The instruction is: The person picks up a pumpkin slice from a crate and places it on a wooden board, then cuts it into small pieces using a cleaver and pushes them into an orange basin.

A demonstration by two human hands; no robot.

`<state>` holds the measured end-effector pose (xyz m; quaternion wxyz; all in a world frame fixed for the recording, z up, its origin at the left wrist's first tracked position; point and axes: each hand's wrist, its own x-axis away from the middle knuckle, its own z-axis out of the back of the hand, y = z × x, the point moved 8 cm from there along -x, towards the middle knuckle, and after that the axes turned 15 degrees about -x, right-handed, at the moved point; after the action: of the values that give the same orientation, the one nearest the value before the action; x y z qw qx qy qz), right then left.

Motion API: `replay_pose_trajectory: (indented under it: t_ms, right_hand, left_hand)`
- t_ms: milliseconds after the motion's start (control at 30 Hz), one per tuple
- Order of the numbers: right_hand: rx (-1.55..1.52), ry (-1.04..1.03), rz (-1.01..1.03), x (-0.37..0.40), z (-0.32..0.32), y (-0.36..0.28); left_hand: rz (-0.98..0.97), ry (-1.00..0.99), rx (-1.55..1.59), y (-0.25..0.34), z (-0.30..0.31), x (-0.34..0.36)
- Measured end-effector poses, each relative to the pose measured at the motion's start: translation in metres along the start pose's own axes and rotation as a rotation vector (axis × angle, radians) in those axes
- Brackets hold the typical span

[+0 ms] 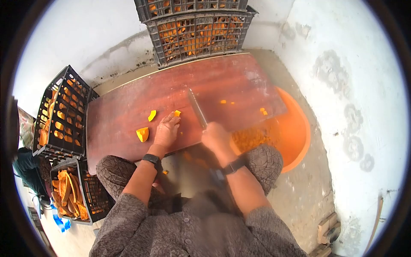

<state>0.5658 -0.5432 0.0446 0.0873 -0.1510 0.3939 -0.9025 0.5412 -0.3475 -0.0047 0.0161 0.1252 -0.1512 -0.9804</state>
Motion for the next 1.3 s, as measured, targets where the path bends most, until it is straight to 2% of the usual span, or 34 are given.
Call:
replay_pose_trajectory:
  t_ms: [133, 200, 300, 400, 533, 567, 767, 1300]
  right_hand:
    - [0.085, 0.053, 0.017, 0.006, -0.004, -0.004]
    - [0.135, 0.077, 0.13, 0.008, -0.008, -0.012]
    - [0.167, 0.086, 0.18, 0.01, -0.011, -0.017]
    - [0.196, 0.053, 0.122, 0.012, -0.013, -0.021]
    - [0.174, 0.077, 0.134, 0.018, -0.004, -0.04]
    - [0.158, 0.026, 0.099, 0.02, -0.002, -0.045]
    - [0.183, -0.067, 0.06, 0.026, -0.009, -0.046]
    - [0.189, -0.186, -0.038, 0.02, -0.014, -0.056]
  left_hand:
    - [-0.055, 0.031, -0.008, 0.016, 0.009, 0.017]
    - [-0.076, 0.024, -0.005, 0.018, 0.006, 0.023]
    - [-0.097, 0.127, -0.027, 0.017, 0.01, 0.031]
    - [-0.102, 0.113, 0.049, 0.01, 0.008, 0.033]
    - [-0.107, 0.191, 0.162, 0.011, 0.011, 0.028]
    - [-0.098, 0.199, 0.186, 0.011, 0.01, 0.026]
    - [-0.069, 0.168, 0.113, 0.013, 0.006, 0.023]
    - [-0.097, 0.164, 0.197, 0.017, 0.013, 0.017]
